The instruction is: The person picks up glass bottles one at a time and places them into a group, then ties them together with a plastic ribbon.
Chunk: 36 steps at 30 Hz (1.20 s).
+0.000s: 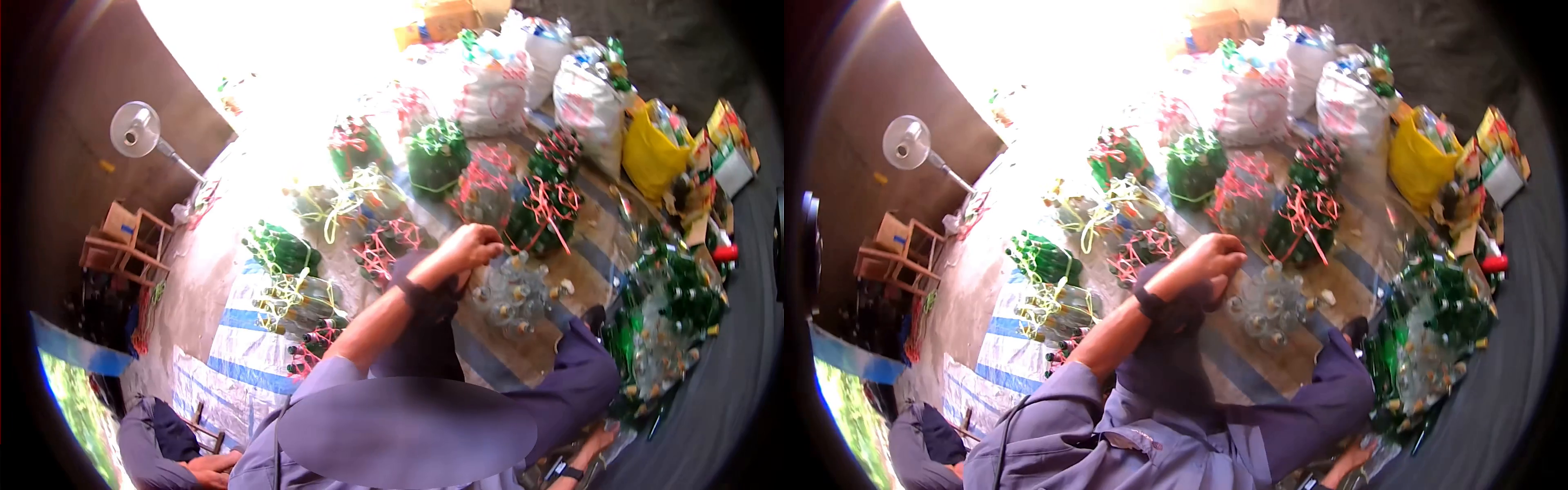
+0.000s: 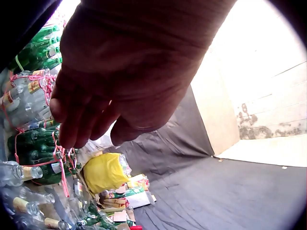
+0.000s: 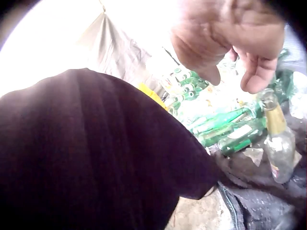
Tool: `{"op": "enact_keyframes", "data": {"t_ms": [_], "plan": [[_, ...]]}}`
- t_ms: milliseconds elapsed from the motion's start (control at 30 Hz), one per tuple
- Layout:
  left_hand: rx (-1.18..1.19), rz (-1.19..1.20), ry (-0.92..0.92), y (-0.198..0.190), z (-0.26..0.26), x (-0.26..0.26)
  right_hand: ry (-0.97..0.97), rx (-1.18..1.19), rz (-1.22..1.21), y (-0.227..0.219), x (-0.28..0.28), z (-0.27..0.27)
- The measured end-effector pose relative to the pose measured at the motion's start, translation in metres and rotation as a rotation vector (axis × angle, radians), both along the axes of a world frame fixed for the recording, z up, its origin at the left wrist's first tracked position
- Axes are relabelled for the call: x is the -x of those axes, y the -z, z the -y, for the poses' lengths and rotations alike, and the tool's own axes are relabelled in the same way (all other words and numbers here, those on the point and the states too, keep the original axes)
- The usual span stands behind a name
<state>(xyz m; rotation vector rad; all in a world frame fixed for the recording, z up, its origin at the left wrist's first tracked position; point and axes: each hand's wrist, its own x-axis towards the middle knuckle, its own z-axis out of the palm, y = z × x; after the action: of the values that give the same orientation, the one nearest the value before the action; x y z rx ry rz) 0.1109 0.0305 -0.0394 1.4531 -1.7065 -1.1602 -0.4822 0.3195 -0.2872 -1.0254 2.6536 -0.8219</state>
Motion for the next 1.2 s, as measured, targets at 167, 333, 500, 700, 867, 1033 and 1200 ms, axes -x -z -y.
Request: {"op": "enact_keyframes", "data": {"t_ms": [167, 333, 500, 700, 867, 1033, 1200], "plan": [[0.129, 0.026, 0.01, 0.002, 0.0, -0.009, -0.107, 0.275, 0.095, -0.08, -0.041, 0.058], [0.276, -0.047, -0.003, 0.02, 0.006, -0.021, -0.225, 0.38, 0.113, -0.14, -0.069, 0.1], [0.346, -0.18, 0.01, -0.036, -0.037, -0.044, -0.347, 0.419, 0.174, -0.203, -0.116, 0.121], [0.119, -0.229, -0.155, -0.074, -0.099, -0.09, -0.531, 0.367, 0.354, -0.264, -0.181, 0.139], [0.041, -0.045, -0.263, -0.04, -0.166, -0.131, -0.918, 0.134, 0.362, -0.279, -0.221, 0.167], [-0.205, -0.24, -0.39, 0.021, -0.225, -0.135, -1.076, -0.034, 0.342, -0.289, -0.258, 0.18], [-0.52, -0.227, -0.362, 0.077, -0.272, -0.118, -1.061, -0.144, 0.396, -0.249, -0.259, 0.191]]}}
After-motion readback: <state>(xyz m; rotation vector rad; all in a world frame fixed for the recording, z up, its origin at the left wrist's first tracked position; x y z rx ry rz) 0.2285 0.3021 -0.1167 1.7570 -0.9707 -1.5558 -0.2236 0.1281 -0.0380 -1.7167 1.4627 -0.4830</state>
